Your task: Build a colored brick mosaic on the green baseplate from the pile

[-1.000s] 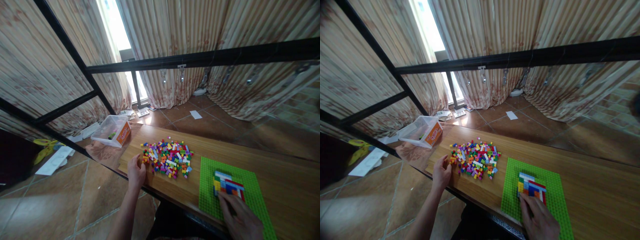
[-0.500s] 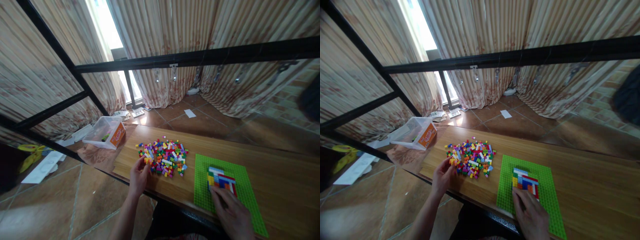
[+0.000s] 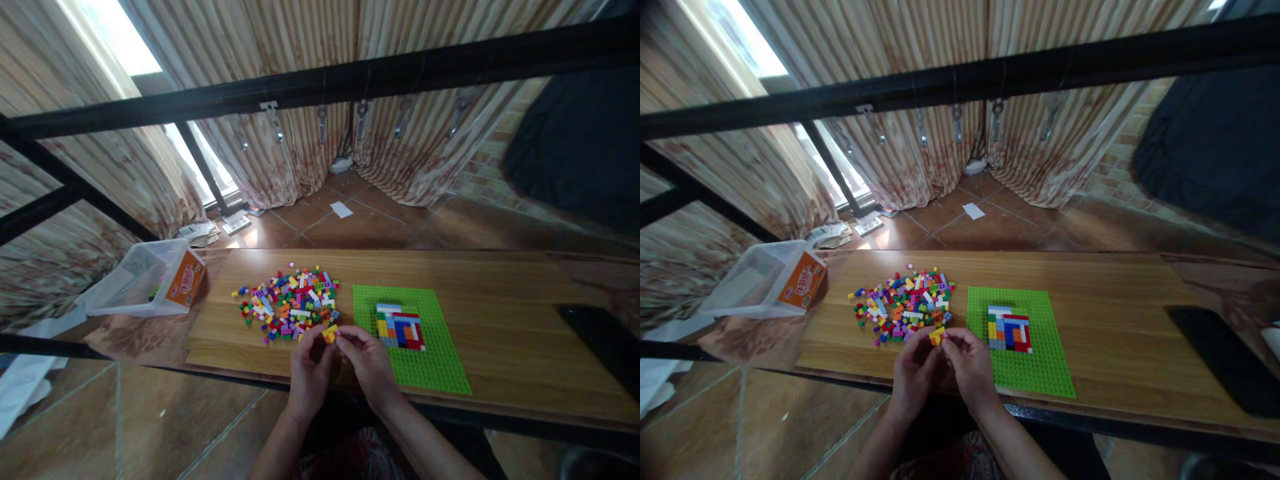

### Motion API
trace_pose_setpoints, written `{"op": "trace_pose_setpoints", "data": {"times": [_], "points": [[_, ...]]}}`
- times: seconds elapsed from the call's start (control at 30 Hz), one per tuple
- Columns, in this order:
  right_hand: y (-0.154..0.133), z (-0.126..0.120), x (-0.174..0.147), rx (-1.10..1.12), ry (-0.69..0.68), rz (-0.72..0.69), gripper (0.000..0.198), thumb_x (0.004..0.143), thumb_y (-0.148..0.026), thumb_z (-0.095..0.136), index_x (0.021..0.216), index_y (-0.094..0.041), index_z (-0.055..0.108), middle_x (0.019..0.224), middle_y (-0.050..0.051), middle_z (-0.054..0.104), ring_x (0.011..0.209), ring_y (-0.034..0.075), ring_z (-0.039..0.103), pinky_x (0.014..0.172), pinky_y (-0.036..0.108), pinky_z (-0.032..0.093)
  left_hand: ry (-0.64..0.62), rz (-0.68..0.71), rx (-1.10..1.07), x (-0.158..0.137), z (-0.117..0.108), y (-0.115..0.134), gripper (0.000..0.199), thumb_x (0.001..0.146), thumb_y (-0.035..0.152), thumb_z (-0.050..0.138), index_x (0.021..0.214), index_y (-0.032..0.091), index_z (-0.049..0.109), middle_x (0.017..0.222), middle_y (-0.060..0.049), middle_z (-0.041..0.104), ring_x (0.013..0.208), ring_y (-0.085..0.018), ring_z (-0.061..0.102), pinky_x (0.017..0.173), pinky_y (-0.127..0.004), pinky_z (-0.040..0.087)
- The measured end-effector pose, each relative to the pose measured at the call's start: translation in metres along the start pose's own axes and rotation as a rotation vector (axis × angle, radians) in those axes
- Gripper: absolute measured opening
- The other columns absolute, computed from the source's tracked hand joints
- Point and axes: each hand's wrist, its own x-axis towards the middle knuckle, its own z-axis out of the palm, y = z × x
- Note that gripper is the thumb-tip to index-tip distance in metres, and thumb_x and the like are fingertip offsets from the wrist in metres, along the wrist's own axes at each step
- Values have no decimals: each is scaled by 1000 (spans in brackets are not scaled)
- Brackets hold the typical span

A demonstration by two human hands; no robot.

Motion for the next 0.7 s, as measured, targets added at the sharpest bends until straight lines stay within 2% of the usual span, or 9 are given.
{"op": "trace_pose_setpoints", "data": {"times": [0.13,0.27,0.47,0.57,0.7], "points": [[6,-2,3,22,49,7,28,70,-41,72,87,-18,70,74,3,69,65,15,58,58,26,47,-39,154,270,6,-9,-3,34,82,24,60,116,22,58,107,-7,66,99,-19,62,86,-35,51],[7,-1,5,51,122,-11,30,69,-42,73,85,-18,71,71,3,68,61,14,56,56,27,47,-109,282,438,12,-19,-4,37,84,18,55,120,23,55,107,-7,64,98,-18,62,85,-34,52],[7,-3,7,1,138,-58,27,70,-42,72,85,-19,71,74,3,69,63,14,57,58,27,48,-70,347,645,21,-24,-11,34,85,15,51,118,22,57,111,-8,63,105,-20,60,92,-37,51],[9,-4,7,-63,120,-77,26,71,-41,71,87,-20,71,79,4,71,71,18,62,65,31,51,-24,363,667,23,-22,-8,35,87,12,46,119,21,58,115,-10,63,109,-20,58,95,-38,50],[10,-6,6,-127,78,-109,25,73,-41,70,87,-21,71,83,5,72,76,20,65,69,33,53,6,343,562,18,-19,6,34,89,16,43,119,20,57,116,-11,62,111,-21,58,95,-39,49]]}}
